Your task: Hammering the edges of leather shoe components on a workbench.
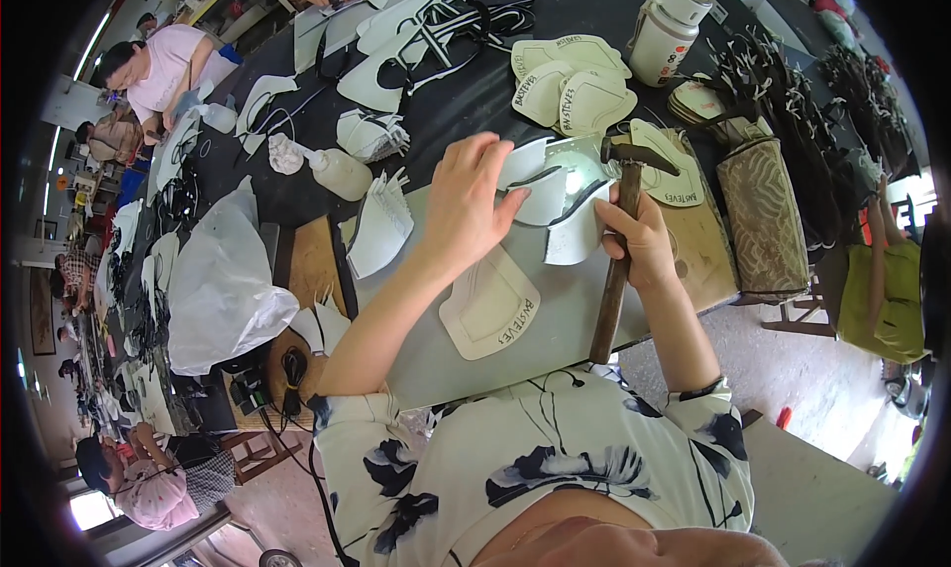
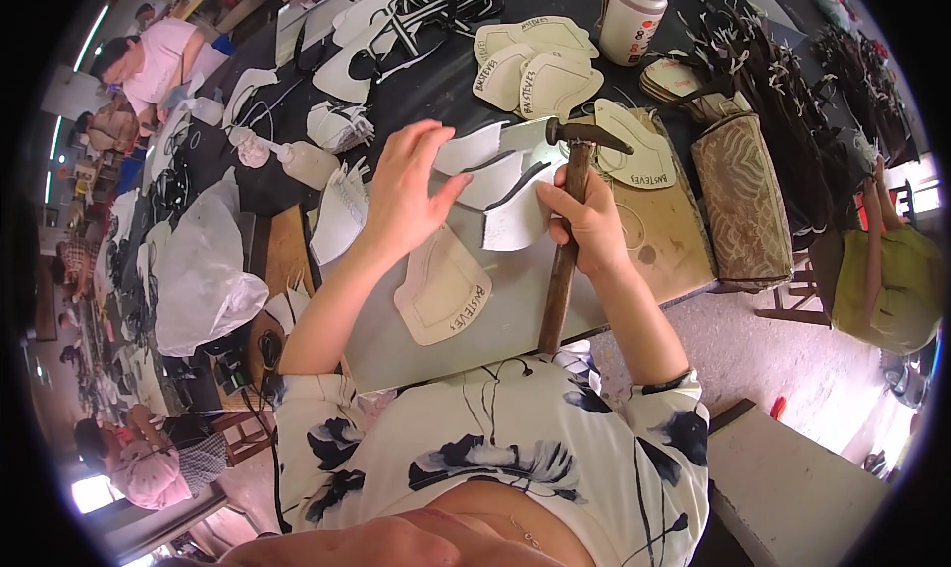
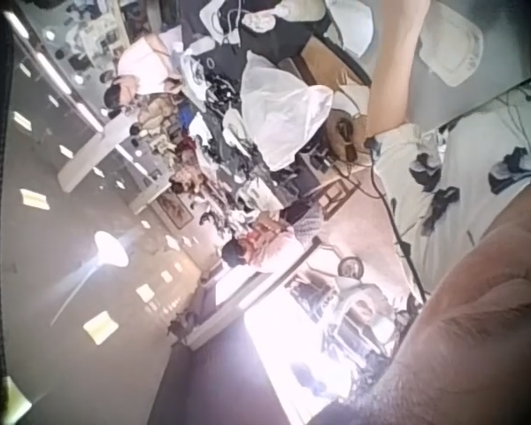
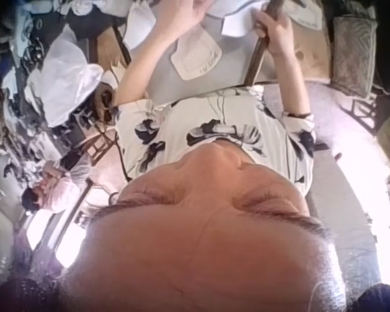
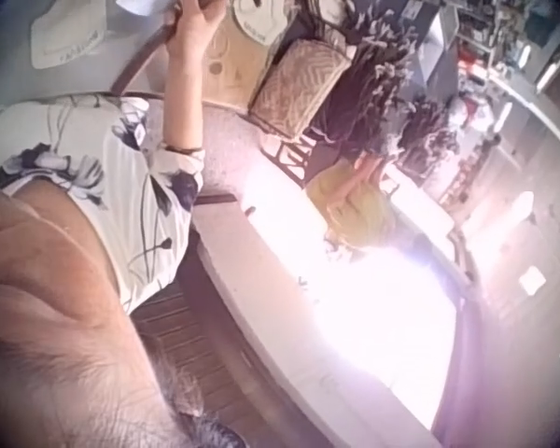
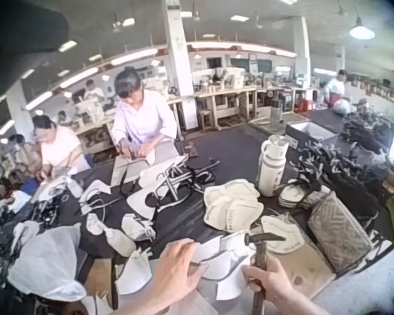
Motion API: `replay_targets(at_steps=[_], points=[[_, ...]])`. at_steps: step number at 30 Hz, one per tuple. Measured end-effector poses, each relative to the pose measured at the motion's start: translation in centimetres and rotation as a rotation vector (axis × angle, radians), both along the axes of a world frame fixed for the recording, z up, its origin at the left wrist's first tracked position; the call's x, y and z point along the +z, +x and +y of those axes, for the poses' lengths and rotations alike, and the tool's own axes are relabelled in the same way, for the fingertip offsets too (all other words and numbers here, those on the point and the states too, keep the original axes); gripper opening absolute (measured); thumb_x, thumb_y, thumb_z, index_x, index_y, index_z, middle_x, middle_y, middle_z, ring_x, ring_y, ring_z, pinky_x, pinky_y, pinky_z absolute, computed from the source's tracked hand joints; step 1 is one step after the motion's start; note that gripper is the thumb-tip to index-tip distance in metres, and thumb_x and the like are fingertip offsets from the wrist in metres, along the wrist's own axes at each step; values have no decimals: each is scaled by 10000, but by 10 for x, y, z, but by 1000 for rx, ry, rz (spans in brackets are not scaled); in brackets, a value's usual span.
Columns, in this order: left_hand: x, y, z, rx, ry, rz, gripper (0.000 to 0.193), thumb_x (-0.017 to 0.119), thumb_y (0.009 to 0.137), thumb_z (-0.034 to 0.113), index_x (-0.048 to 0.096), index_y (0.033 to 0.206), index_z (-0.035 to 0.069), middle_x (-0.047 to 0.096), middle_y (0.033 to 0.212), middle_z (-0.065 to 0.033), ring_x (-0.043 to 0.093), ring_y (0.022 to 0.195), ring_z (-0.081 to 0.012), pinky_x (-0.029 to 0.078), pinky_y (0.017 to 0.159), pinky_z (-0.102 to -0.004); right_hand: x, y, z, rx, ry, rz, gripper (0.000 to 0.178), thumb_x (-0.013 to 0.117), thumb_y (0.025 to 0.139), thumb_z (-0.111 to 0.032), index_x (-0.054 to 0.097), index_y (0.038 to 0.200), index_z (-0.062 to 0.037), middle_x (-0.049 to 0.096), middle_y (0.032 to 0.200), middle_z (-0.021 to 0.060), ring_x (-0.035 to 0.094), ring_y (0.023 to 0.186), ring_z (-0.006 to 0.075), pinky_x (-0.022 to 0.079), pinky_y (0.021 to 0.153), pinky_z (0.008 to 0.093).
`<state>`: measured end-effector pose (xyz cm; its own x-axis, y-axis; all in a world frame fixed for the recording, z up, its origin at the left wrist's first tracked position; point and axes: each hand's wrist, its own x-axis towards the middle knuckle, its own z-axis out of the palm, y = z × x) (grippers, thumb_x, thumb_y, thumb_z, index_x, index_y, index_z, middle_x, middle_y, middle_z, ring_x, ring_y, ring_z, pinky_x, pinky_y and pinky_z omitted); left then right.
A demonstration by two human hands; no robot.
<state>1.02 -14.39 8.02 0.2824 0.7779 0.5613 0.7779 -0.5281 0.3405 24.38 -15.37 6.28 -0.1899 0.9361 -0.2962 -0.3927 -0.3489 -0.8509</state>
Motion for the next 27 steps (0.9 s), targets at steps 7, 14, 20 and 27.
replay_targets(at_steps=[7,14,20,27], points=[[-28,-6,-85,-130,-810,-785,236,709,898,168,587,971,-22,637,802,-43,554,694,-58,436,564,-249,8,-46,-28,219,133,-213,213,694,892,-99,488,933,-65,488,696,-19,405,434,57,330,376,205],[-59,-49,-145,-25,-899,-1022,169,680,925,143,569,860,33,557,720,53,470,658,-11,367,554,-205,-11,-47,-41,545,97,-358,159,571,975,-153,474,994,-29,701,944,127,713,803,136,393,413,203],[-50,-77,-149,88,-842,-949,157,694,917,126,565,885,42,581,732,50,494,664,-8,387,573,-184,-7,-45,-59,579,38,-385,153,532,989,-147,463,1007,-12,710,965,150,728,868,163,421,435,213],[-41,-50,-146,102,-1000,-970,273,749,838,70,538,998,3,697,786,-57,613,690,-69,477,599,-228,-8,-55,-59,665,78,-414,164,519,1005,-159,455,1015,-9,705,945,130,724,842,154,456,458,211]])
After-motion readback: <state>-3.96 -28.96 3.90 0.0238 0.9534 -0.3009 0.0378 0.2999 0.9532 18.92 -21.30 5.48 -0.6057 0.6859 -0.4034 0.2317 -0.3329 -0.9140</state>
